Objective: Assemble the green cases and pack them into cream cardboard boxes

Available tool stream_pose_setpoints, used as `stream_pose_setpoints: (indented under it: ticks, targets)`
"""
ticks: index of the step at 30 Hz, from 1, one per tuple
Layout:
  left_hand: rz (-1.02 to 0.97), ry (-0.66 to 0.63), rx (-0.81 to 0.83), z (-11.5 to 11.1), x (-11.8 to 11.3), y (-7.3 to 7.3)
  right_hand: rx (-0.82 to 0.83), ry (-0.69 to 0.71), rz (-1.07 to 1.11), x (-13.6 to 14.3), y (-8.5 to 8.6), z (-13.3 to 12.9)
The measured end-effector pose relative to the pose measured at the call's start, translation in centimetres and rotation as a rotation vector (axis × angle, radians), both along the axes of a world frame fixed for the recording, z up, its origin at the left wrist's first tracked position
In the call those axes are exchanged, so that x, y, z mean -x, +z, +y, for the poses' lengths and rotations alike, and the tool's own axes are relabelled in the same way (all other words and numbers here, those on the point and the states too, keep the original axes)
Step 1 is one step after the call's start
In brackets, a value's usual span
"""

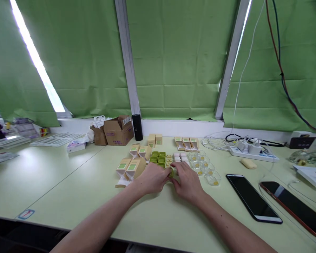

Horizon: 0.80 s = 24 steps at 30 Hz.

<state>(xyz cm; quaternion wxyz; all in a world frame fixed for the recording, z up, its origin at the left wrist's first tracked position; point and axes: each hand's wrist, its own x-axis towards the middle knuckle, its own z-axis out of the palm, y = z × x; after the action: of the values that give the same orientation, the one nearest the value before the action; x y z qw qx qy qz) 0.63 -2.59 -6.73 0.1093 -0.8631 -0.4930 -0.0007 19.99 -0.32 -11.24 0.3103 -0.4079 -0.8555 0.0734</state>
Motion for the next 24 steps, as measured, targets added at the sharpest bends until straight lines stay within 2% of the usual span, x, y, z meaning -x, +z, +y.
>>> stream_pose_setpoints:
  ticks: [10, 14, 18, 20, 24]
  targets:
    - [-0.024, -0.13, -0.086, 0.6, 0.2, -0.7, 0.057, 0.021, 0.176, -0.1, -0.7, 0.8]
    - [-0.057, -0.181, -0.1, 0.7, 0.4, -0.3, 0.088, 0.096, 0.331, -0.2, -1.0, 1.3]
    - [-0.097, -0.233, -0.097, 0.9, 0.4, 0.7, 0.126, 0.102, 0.485, -0.1, -1.0, 1.6]
    - [-0.131, -0.231, -0.097, 1.2, 0.4, 1.3, 0.131, 0.105, 0.552, 0.0, -0.9, 1.6]
    - [-0.263, -0.122, -0.173, 2.1, 0.4, 1.8, 0.121, 0.13, 0.656, 0.0, -0.8, 1.7]
